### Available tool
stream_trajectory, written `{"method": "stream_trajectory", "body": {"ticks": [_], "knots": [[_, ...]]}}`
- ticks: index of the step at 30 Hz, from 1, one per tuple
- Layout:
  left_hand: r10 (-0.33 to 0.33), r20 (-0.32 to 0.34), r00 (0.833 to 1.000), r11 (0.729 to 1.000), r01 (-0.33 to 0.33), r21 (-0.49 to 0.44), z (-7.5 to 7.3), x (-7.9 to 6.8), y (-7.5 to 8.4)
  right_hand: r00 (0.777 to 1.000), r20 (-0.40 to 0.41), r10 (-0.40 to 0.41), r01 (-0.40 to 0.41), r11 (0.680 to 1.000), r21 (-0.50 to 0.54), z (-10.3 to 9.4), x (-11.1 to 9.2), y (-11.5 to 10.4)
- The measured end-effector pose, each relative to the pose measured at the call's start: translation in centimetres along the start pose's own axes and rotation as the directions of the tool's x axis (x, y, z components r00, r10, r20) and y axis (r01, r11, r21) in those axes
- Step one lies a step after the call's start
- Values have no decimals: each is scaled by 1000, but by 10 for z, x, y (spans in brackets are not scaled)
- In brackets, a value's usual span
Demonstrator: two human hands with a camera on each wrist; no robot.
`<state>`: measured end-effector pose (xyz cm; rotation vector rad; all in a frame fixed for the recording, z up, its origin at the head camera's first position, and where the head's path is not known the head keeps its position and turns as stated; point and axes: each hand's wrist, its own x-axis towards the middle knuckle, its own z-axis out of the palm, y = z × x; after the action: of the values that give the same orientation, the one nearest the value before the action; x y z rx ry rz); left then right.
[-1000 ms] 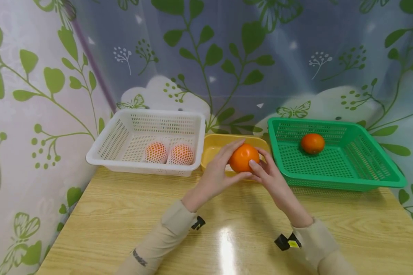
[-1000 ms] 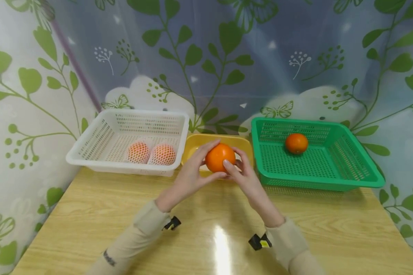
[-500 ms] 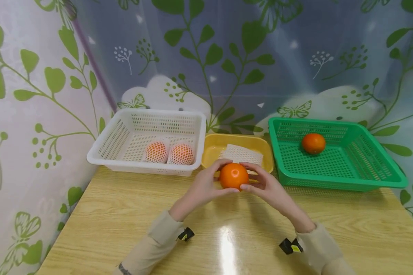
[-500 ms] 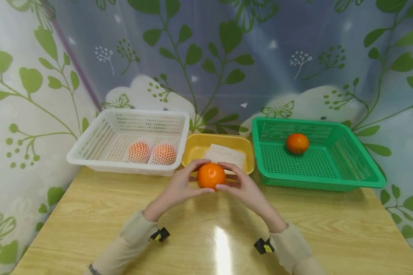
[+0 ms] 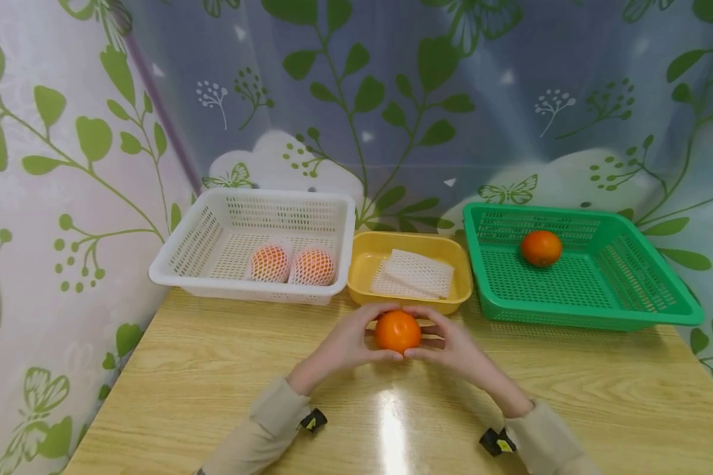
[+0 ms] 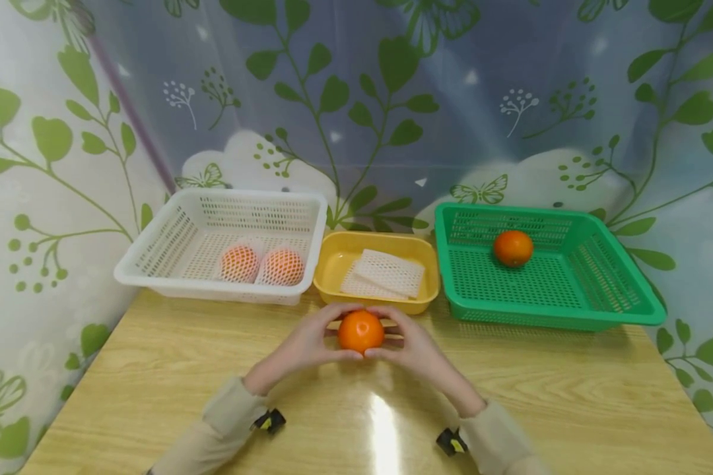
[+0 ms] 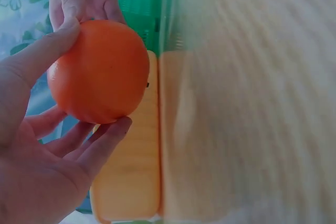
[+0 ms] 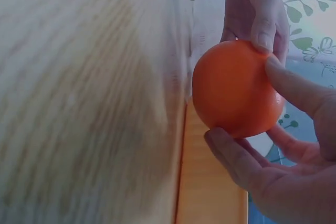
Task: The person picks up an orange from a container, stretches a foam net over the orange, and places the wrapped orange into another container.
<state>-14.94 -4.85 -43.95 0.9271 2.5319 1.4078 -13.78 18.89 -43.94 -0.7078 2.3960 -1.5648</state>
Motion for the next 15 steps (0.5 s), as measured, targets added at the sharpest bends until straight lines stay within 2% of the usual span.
{"method": "stream_trajectory", "body": {"ticks": [7,15], "knots": [[-28,59,998,999,26,25,5,-4,-4,998,24,52,-51,998,-46,4,-1,3],[-20,94,995,998,14,66,5,-7,-5,994,98,42,-34,996,-88,-4,1,0]]}}
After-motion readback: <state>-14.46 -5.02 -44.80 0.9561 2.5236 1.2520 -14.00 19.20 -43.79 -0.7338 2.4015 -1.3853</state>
